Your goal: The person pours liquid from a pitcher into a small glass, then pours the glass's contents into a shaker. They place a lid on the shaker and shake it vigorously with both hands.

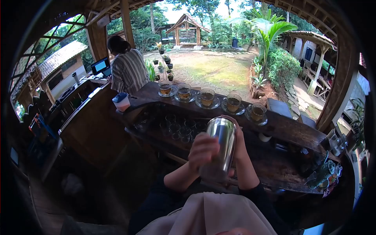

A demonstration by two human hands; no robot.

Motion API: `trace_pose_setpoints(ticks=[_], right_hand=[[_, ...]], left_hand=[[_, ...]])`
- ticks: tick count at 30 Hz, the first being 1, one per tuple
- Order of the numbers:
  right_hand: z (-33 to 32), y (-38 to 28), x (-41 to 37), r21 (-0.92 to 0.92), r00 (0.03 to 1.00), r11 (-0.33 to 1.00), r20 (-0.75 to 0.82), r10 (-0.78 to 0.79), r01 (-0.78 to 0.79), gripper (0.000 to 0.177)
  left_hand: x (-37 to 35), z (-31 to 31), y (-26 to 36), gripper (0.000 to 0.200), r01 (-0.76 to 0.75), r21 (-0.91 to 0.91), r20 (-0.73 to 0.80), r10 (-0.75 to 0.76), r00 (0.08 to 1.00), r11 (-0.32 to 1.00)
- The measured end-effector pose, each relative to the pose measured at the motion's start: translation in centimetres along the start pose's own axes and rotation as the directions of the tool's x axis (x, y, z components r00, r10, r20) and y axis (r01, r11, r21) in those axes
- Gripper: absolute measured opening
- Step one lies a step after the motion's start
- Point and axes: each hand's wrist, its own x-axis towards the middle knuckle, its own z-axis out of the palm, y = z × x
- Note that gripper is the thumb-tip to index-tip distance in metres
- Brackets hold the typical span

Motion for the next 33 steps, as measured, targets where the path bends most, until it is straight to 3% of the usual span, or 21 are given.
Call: trace_pose_setpoints(ticks=[2, 3, 5, 7, 8, 9, 10, 12, 13, 15, 16, 19, 21, 23, 26, 28, 29, 30, 31, 32, 33], right_hand=[[2.7, -5.2, -0.4, -0.205, 0.922, 0.904, 0.183, -0.341, 0.375, 0.083], [3.6, -7.1, -0.6, -0.237, 0.811, 0.787, 0.32, -0.49, 0.57, 0.086], [3.2, -5.5, -0.2, -0.268, 0.835, 0.795, 0.255, -0.487, 0.545, 0.085], [1.5, -1.1, 0.6, -0.231, 0.925, 0.896, 0.086, -0.37, 0.38, 0.077], [-1.3, 3.8, 1.2, -0.029, 0.999, 0.999, 0.01, -0.033, 0.033, 0.074], [-3.2, 7.2, 1.4, 0.19, 0.948, 0.93, 0.007, 0.318, -0.313, 0.071], [-2.3, 6.8, 0.5, 0.198, 0.948, 0.929, 0.003, 0.319, -0.313, 0.071], [-0.6, 4.8, 0.6, 0.281, 0.993, 0.955, -0.045, 0.106, -0.09, 0.069], [0.5, 2.6, 0.2, 0.212, 1.0, 0.977, 0.018, 0.008, -0.012, 0.077], [2.2, -1.7, 0.9, -0.005, 0.898, 0.926, 0.243, -0.366, 0.378, 0.09], [3.4, -3.8, 0.7, 0.028, 0.855, 0.901, 0.304, -0.421, 0.433, 0.095], [3.7, -4.1, 0.6, 0.03, 0.822, 0.878, 0.338, -0.458, 0.477, 0.1], [1.3, -0.3, 1.1, 0.031, 0.969, 0.986, 0.183, -0.166, 0.163, 0.088], [-2.8, 7.3, 0.2, 0.193, 0.961, 0.941, 0.067, 0.268, -0.276, 0.067], [-1.6, 4.1, -0.5, 0.153, 0.966, 0.954, 0.025, 0.257, -0.258, 0.071], [-0.4, 1.3, -1.3, 0.286, 0.974, 0.939, 0.18, 0.14, -0.189, 0.077], [0.1, 0.2, -1.6, 0.213, 0.984, 0.977, 0.179, -0.006, -0.033, 0.087], [0.1, -1.5, -1.3, -0.004, 0.952, 0.973, 0.205, -0.226, 0.232, 0.092], [0.0, -3.3, -0.9, -0.206, 0.863, 0.851, 0.279, -0.422, 0.483, 0.096], [0.1, -4.4, -1.4, -0.176, 0.84, 0.837, 0.293, -0.458, 0.518, 0.1], [-0.7, -4.5, -1.4, -0.175, 0.837, 0.835, 0.294, -0.462, 0.522, 0.1]], left_hand=[[2.2, 1.1, 5.3, 0.064, -0.213, 0.014, -0.297, 0.207, 0.932, 0.977], [2.1, 1.1, 5.3, 0.064, -0.475, -0.018, -0.461, 0.414, 0.785, 0.88], [2.2, 1.4, 4.8, 0.073, -0.525, -0.033, -0.547, 0.425, 0.721, 0.85], [2.3, -1.1, 2.3, 0.08, -0.116, -0.026, -0.064, 0.115, 0.991, 0.993], [1.0, -0.9, -1.2, 0.083, 0.053, 0.062, 0.02, -0.054, 0.998, 0.997], [-0.4, -0.6, -3.6, 0.086, 0.213, 0.16, 0.091, -0.229, 0.969, 0.964], [-0.6, -0.9, -3.3, 0.086, 0.216, 0.16, 0.098, -0.233, 0.968, 0.963], [-0.2, -0.8, -4.2, 0.086, 0.387, 0.075, 0.109, -0.393, 0.913, 0.919], [1.9, -1.4, -2.4, 0.086, 0.068, 0.059, 0.124, -0.074, 0.989, 0.996], [3.9, -2.4, 3.7, 0.083, -0.156, -0.003, 0.1, 0.155, 0.983, 0.988], [3.7, -2.4, 6.2, 0.082, -0.248, 0.008, 0.026, 0.248, 0.968, 0.969], [4.0, -1.7, 5.8, 0.085, -0.189, 0.021, -0.065, 0.19, 0.98, 0.982], [3.9, -1.3, 1.3, 0.084, 0.034, 0.046, 0.088, -0.038, 0.995, 0.998], [0.2, 0.4, -4.2, 0.086, 0.372, 0.167, 0.13, -0.394, 0.91, 0.913], [0.3, 0.7, -4.2, 0.093, 0.483, 0.14, 0.21, -0.502, 0.839, 0.864], [2.3, 1.7, -0.9, 0.095, 0.168, 0.057, 0.025, -0.17, 0.985, 0.984], [3.6, 1.2, 1.9, 0.09, 0.083, 0.049, 0.033, -0.085, 0.996, 0.995], [4.1, 3.2, 4.0, 0.083, 0.008, -0.016, -0.184, -0.011, 0.983, 1.0], [3.9, 3.3, 6.4, 0.082, -0.048, 0.024, -0.239, 0.052, 0.97, 0.999], [2.7, 3.0, 5.3, 0.082, -0.353, -0.064, -0.3, 0.319, 0.899, 0.934], [2.9, 3.7, 5.4, 0.082, -0.357, -0.064, -0.299, 0.324, 0.898, 0.932]])
